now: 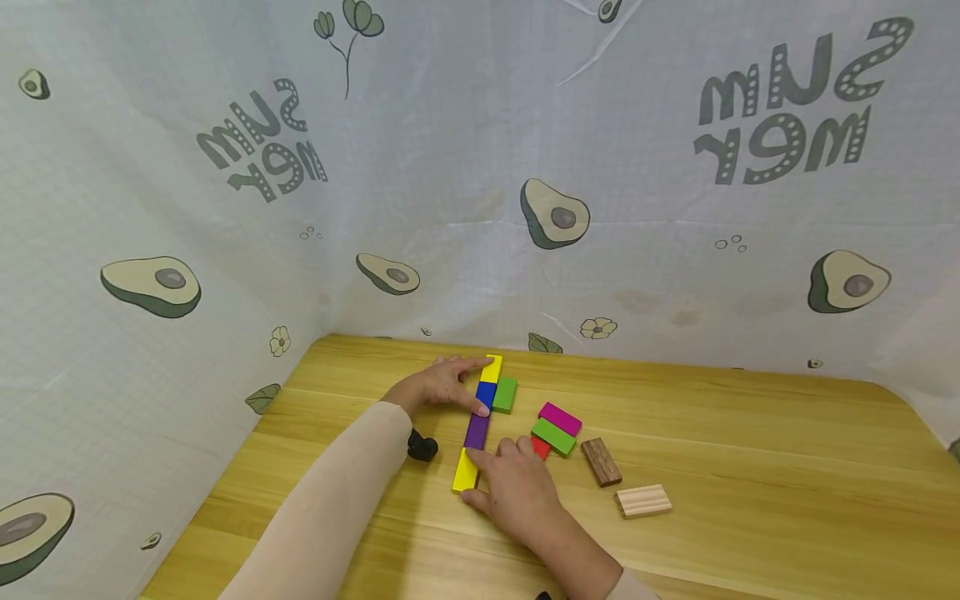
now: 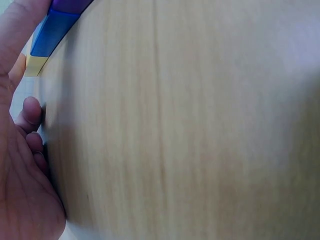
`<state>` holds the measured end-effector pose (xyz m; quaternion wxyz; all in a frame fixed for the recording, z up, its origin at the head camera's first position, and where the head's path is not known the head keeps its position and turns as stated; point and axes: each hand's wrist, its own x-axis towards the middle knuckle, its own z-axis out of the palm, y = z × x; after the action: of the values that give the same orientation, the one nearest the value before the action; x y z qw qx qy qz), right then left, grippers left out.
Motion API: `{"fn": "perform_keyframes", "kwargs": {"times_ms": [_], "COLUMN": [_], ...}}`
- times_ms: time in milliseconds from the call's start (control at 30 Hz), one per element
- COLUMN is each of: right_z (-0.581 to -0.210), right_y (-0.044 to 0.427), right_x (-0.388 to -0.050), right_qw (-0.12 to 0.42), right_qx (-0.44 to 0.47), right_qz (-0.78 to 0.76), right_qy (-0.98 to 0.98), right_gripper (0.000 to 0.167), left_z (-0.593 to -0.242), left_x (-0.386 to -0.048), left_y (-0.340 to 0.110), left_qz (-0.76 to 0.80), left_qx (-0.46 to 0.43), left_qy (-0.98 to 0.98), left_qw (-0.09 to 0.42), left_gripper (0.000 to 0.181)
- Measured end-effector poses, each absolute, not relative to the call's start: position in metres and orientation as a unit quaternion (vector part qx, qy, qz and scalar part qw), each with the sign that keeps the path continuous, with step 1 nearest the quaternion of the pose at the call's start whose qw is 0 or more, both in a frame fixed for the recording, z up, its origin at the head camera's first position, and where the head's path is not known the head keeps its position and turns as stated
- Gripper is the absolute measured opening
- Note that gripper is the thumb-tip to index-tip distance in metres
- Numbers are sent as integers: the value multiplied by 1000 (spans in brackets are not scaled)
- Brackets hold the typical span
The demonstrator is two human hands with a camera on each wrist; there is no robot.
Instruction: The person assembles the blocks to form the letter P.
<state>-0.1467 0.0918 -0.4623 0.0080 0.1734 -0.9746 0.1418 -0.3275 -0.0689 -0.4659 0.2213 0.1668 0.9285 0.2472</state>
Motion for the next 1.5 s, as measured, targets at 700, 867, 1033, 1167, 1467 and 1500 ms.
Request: {"fn": "perform_keyframes", "kwargs": {"times_ms": [700,867,1033,1167,1467,1500], "right_z": [-464,-465,-465,-463,-462,-462], "right_y": [94,95,96,96,96,96], "right_x": [-147,-146,-146,-145,-143,-143], "right_qw": [7,9,3,-6,-13,-13], "right_qx": [184,185,184,182,181,181], "right_qz": [165,165,170,173,185,185], "right_qy": [-969,-969,-968,-968,-966,-966], "right_gripper": [55,55,56,56,56,56], "left_z": [-467,-467,-464,-464,-463,-463], "left_x": [-329,-327,-323,-321,-318,-319], "left_y": [-70,-70,-70,-70,-72,-72], "left_qz": [245,240,236,224,218,216], "left_qx": [178,176,182,193,194,195], "left_qy": [928,930,931,933,936,936], "left_qw": [217,215,213,204,197,196], "left_gripper": [98,97,96,95,95,95]}}
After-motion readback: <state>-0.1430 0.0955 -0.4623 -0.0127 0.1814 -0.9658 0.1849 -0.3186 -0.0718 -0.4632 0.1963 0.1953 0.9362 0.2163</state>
